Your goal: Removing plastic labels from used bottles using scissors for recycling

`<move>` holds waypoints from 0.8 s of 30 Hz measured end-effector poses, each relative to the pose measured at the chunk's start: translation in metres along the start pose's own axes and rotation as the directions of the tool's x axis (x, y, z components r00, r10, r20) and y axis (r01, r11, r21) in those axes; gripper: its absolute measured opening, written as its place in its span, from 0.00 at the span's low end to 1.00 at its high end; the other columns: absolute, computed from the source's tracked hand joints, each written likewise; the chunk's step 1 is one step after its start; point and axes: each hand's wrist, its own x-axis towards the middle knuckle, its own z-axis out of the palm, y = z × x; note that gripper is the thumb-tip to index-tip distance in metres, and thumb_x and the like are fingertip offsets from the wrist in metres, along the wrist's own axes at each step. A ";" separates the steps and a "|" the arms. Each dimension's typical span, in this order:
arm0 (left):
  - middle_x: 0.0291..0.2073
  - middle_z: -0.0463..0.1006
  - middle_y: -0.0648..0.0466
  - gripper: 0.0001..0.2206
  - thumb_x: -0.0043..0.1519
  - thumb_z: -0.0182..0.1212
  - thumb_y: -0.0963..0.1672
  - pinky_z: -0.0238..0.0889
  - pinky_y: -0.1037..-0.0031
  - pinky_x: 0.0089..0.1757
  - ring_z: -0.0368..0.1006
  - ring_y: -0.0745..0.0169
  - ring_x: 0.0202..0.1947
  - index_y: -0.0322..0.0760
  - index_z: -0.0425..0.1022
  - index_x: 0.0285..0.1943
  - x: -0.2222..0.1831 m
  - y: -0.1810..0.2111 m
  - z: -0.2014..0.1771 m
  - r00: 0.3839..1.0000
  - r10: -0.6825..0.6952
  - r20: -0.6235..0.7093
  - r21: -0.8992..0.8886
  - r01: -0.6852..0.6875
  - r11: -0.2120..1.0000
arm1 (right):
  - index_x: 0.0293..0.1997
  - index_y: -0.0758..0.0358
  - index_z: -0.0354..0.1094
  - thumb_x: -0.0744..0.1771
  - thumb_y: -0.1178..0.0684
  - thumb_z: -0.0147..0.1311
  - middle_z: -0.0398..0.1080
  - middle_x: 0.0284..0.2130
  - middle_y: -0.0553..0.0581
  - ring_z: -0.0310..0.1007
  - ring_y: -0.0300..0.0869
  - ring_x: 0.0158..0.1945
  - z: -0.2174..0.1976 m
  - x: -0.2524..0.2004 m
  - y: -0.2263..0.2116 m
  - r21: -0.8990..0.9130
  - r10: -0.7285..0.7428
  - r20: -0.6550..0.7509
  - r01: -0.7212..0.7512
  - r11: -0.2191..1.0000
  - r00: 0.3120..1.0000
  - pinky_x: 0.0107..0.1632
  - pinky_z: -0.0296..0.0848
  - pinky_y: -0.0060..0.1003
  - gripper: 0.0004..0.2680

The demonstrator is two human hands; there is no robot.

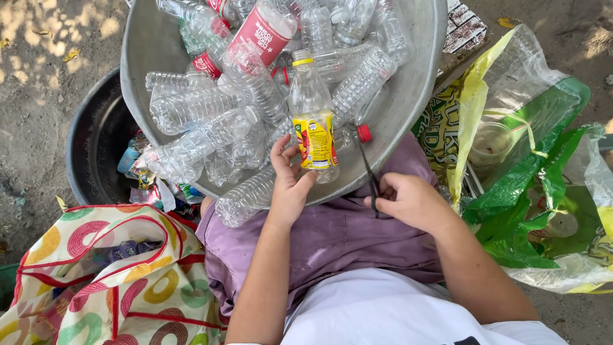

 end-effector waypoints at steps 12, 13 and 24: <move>0.66 0.57 0.42 0.39 0.60 0.54 0.34 0.71 0.59 0.54 0.68 0.46 0.60 0.49 0.41 0.80 0.005 -0.007 0.000 0.999 0.035 -0.022 0.003 -0.035 0.999 | 0.45 0.60 0.77 0.64 0.52 0.71 0.79 0.30 0.50 0.75 0.32 0.34 0.020 0.026 -0.009 0.530 -0.242 -0.171 0.296 0.794 0.955 0.37 0.75 0.24 0.10; 0.66 0.57 0.42 0.39 0.60 0.54 0.34 0.71 0.59 0.54 0.68 0.46 0.60 0.49 0.41 0.80 0.004 -0.007 0.000 0.999 0.038 -0.025 0.003 -0.038 0.999 | 0.45 0.60 0.77 0.64 0.52 0.71 0.79 0.30 0.50 0.75 0.32 0.34 0.023 0.028 -0.013 0.529 -0.245 -0.170 0.298 0.795 0.954 0.37 0.75 0.24 0.10; 0.68 0.52 0.40 0.27 0.65 0.61 0.41 0.74 0.57 0.53 0.73 0.33 0.62 0.42 0.54 0.71 0.006 -0.005 0.008 0.997 0.021 -0.077 0.156 -0.008 0.988 | 0.51 0.60 0.63 0.59 0.59 0.66 0.78 0.49 0.62 0.83 0.48 0.45 0.044 0.043 -0.042 0.156 -0.265 -0.329 0.329 0.932 0.907 0.45 0.84 0.41 0.18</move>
